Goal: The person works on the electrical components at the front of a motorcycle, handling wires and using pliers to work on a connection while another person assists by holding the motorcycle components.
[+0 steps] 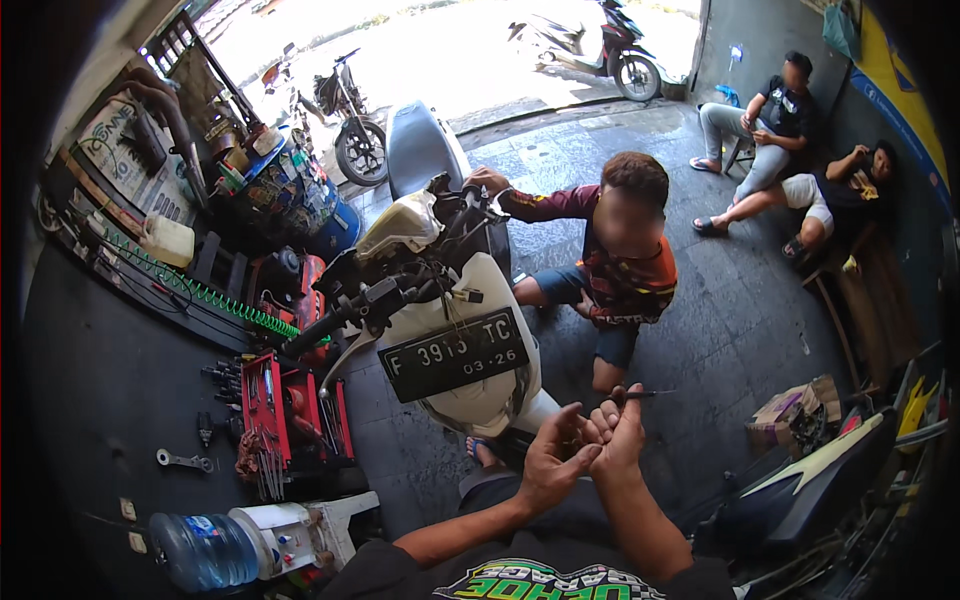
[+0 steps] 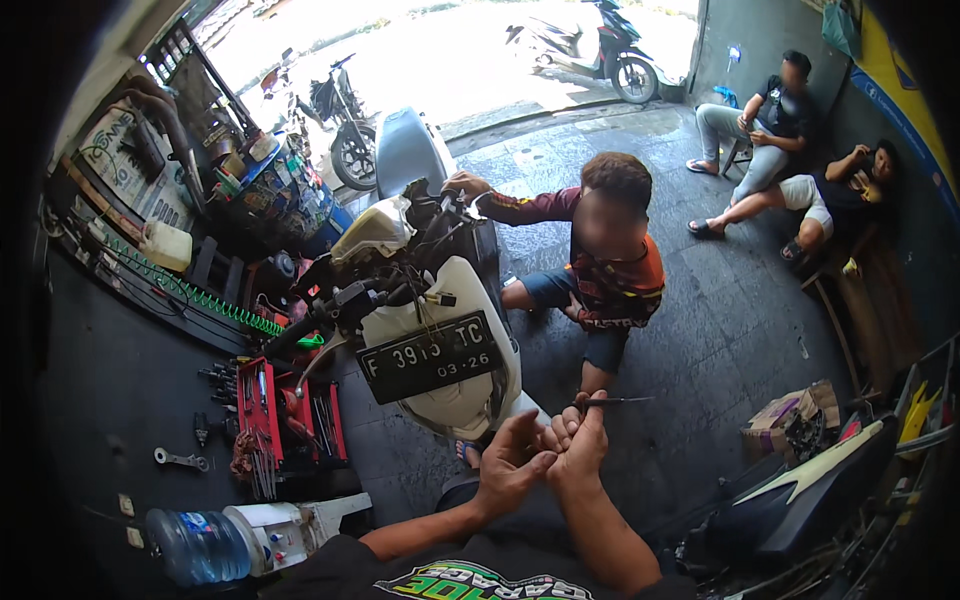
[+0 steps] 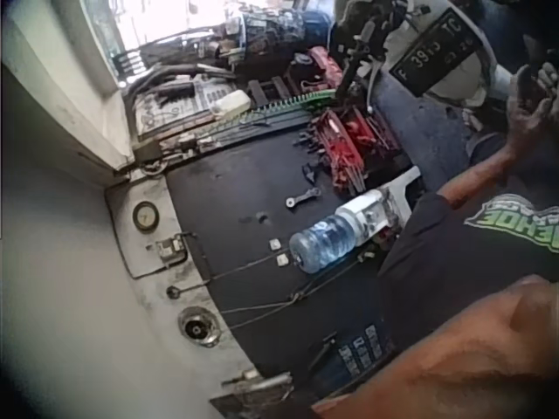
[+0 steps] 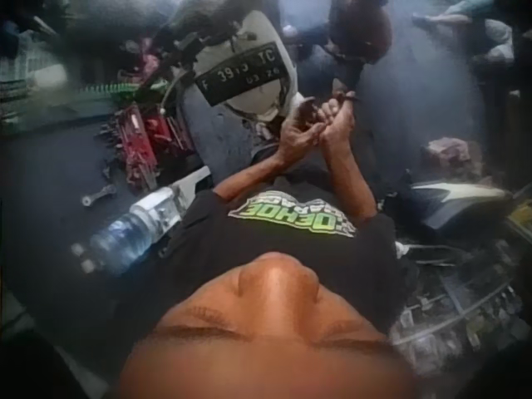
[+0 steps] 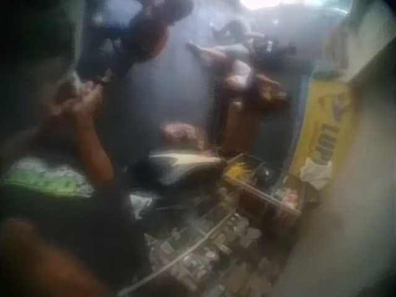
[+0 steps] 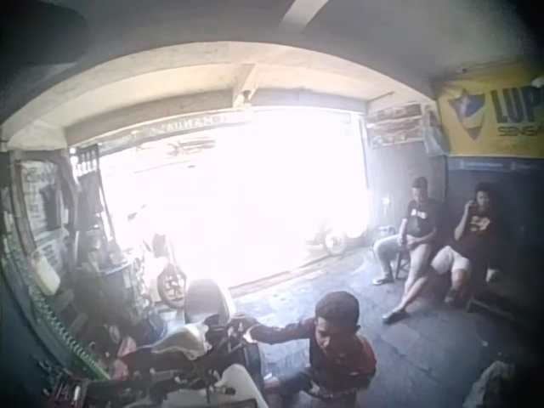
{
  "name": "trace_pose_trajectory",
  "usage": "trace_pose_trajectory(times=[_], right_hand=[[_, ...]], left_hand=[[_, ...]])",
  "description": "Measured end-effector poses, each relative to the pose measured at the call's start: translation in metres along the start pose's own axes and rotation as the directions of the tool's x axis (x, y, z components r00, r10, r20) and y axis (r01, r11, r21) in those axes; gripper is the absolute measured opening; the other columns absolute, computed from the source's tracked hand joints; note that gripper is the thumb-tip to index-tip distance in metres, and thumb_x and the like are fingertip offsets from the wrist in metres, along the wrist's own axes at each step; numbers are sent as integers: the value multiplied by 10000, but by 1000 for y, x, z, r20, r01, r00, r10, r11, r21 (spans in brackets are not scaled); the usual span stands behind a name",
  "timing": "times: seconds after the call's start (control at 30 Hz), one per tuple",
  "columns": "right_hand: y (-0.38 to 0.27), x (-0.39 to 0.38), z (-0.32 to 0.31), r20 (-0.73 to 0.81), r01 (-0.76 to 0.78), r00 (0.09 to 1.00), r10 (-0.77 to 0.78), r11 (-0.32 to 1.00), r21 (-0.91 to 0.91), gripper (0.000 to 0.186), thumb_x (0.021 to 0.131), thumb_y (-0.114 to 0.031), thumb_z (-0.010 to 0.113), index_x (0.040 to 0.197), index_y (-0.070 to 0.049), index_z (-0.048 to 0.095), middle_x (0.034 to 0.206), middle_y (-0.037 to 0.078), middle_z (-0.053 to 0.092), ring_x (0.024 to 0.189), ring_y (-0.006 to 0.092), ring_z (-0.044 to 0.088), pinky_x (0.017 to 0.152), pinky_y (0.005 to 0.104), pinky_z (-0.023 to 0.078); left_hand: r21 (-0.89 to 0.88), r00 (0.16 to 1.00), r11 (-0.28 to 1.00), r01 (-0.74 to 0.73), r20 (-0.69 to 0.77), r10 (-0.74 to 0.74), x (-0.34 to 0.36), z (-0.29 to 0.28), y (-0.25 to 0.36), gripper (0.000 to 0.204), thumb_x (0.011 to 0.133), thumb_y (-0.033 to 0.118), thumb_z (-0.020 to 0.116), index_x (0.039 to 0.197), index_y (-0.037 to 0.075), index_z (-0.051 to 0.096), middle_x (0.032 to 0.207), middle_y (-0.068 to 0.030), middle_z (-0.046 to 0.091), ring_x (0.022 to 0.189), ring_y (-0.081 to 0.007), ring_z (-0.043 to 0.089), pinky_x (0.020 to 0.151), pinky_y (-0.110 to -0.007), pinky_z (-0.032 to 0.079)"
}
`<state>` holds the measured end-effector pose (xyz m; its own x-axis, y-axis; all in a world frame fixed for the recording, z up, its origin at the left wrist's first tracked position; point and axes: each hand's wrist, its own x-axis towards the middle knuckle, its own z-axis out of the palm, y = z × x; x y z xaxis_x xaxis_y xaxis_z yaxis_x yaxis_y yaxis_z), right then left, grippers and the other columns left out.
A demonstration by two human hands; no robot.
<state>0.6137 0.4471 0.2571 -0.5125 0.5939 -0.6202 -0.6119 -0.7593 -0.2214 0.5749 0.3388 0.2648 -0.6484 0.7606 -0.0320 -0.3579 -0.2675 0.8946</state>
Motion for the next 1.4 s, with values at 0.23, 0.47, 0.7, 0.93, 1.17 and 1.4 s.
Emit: trace_pose_trajectory(times=[0.23,0.47,0.7,0.93,1.17,1.4], right_hand=[[0,4,-1,68,-40,997,39,999,19,377,1012,-498,508,917,-149,613,528,-35,371,380,71,286,345,241,252],[1,5,-1,77,-50,996,47,998,42,369,1017,-493,502,937,-146,600,531,-33,377,387,75,308,361,241,269],[-1,8,-12,148,160,983,-104,882,-443,370,993,-452,582,1043,-86,587,748,27,579,620,112,549,486,238,447],[-66,-40,-37,331,328,909,252,56,-943,340,876,-302,708,1061,-24,641,1016,100,613,890,222,634,802,346,523],[-73,-69,-27,397,503,862,316,-429,-750,425,768,-335,756,1001,2,645,1030,199,617,949,367,640,828,416,513],[-69,-65,-26,400,484,872,283,-371,-792,380,787,-312,746,936,27,661,921,188,651,864,353,649,764,419,510]], left_hand=[[173,996,980,-94,15,93,-3,-10,-4,171,920,-5,663,1090,-15,663,1096,-62,564,1035,-131,567,924,-269,463],[224,995,970,-100,21,97,-2,-3,8,125,932,-11,647,1047,-12,696,1042,-58,586,946,-108,581,847,-229,472],[211,987,965,-157,8,159,8,-4,26,157,991,39,573,1098,-16,676,1025,-72,664,915,-107,615,852,-245,490],[447,998,894,30,-67,0,20,-31,48,164,1002,85,563,1079,-10,673,883,-36,658,732,-72,580,688,-225,477],[775,973,589,-228,154,173,24,-22,56,95,914,36,632,980,-11,682,790,-109,581,681,-218,594,627,-326,463],[777,945,550,-307,315,82,25,-26,51,81,877,15,661,951,-15,669,822,-134,601,731,-294,637,643,-370,487]])
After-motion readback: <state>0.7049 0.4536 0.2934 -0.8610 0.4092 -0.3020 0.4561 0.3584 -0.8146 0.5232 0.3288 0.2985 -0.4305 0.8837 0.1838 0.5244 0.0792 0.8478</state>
